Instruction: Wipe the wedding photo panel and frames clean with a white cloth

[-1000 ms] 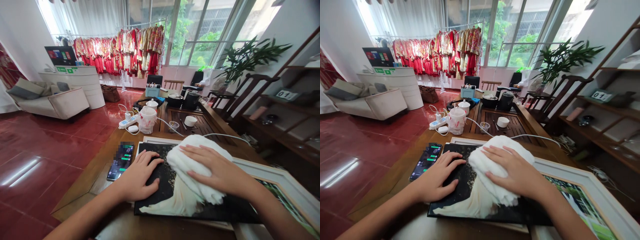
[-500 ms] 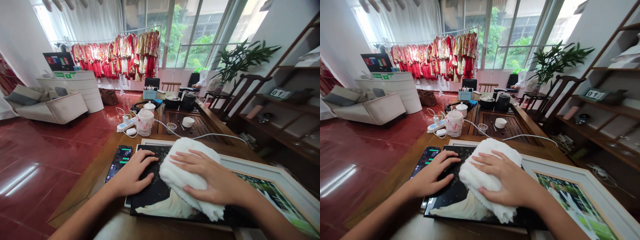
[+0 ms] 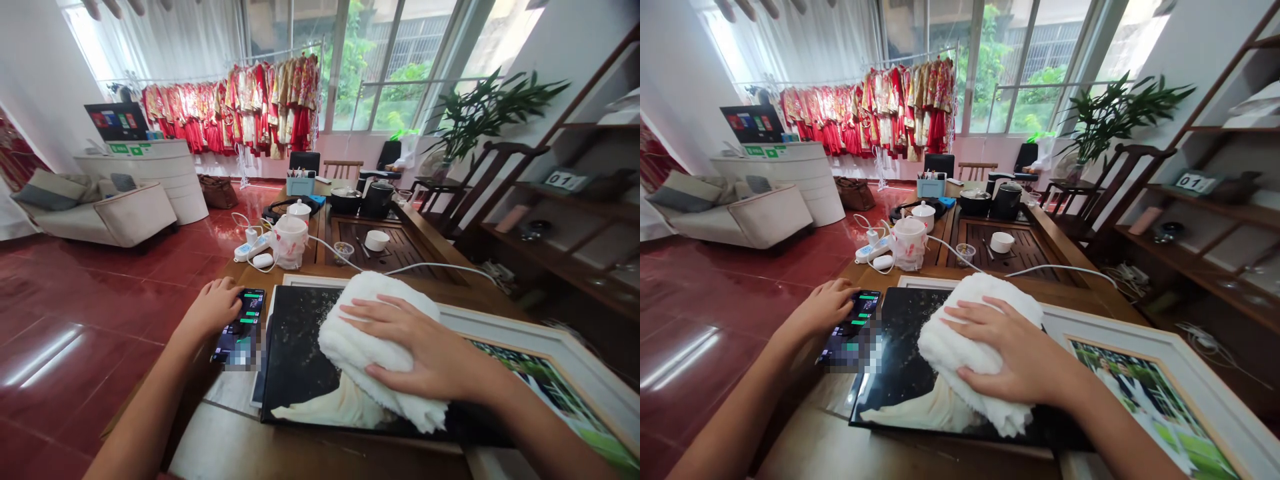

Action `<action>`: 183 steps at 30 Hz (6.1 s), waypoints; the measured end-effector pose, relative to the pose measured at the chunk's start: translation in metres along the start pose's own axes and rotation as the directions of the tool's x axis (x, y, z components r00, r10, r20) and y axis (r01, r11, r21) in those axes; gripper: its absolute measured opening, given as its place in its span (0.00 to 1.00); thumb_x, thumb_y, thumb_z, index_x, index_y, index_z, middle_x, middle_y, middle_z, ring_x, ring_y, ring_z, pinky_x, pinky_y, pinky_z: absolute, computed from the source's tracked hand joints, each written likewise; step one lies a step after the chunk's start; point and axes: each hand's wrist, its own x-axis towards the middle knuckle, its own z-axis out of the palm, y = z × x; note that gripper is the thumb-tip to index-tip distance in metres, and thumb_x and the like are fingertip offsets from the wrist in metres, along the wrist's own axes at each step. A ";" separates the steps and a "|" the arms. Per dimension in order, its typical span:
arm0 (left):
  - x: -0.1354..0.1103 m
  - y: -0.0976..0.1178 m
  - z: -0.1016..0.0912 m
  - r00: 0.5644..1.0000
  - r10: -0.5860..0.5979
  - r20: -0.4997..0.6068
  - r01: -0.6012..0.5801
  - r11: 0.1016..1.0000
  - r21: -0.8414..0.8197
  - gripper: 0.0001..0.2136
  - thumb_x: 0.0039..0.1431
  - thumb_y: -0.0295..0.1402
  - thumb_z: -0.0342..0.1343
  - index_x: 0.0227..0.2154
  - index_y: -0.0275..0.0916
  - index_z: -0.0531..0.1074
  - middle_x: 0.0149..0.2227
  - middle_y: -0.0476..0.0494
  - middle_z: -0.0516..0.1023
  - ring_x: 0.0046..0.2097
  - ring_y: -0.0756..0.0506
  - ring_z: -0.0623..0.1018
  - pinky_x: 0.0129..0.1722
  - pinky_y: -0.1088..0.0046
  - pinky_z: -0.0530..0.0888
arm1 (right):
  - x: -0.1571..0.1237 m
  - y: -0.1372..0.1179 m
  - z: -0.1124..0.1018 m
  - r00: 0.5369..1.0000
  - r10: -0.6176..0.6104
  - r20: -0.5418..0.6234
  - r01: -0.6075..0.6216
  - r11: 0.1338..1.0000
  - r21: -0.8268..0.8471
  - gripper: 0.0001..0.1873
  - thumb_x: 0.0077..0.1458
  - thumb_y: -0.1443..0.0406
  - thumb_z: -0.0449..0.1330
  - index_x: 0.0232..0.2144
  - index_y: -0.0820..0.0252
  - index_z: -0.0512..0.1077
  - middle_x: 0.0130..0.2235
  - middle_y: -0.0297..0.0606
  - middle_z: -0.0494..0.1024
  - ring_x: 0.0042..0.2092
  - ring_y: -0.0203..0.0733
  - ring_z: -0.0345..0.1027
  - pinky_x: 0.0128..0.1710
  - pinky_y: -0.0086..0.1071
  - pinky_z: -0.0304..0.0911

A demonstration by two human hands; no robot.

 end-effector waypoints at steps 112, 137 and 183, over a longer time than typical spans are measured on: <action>-0.041 0.103 -0.009 0.939 0.340 -0.052 -0.318 0.804 -0.503 0.25 0.61 0.30 0.52 0.61 0.39 0.56 0.64 0.36 0.56 0.65 0.39 0.58 0.64 0.56 0.59 | 0.011 -0.019 0.013 0.997 -0.046 0.065 0.054 0.992 -0.116 0.41 0.56 0.51 0.57 0.67 0.47 0.48 0.67 0.36 0.55 0.66 0.52 0.50 0.65 0.58 0.42; -0.041 0.100 -0.008 0.938 0.342 -0.058 -0.323 0.799 -0.507 0.25 0.61 0.30 0.52 0.60 0.41 0.58 0.64 0.37 0.57 0.65 0.38 0.58 0.64 0.53 0.59 | 0.013 -0.008 0.013 1.000 0.002 0.005 -0.001 0.988 -0.154 0.38 0.58 0.52 0.56 0.67 0.49 0.50 0.66 0.40 0.59 0.65 0.54 0.53 0.64 0.58 0.46; -0.041 0.099 -0.004 0.935 0.350 -0.061 -0.336 0.814 -0.474 0.24 0.62 0.30 0.51 0.61 0.40 0.58 0.64 0.37 0.57 0.65 0.39 0.58 0.65 0.56 0.59 | 0.010 0.007 0.014 1.000 0.024 -0.006 -0.025 0.975 -0.223 0.37 0.59 0.50 0.54 0.67 0.48 0.50 0.66 0.37 0.59 0.65 0.52 0.53 0.63 0.57 0.49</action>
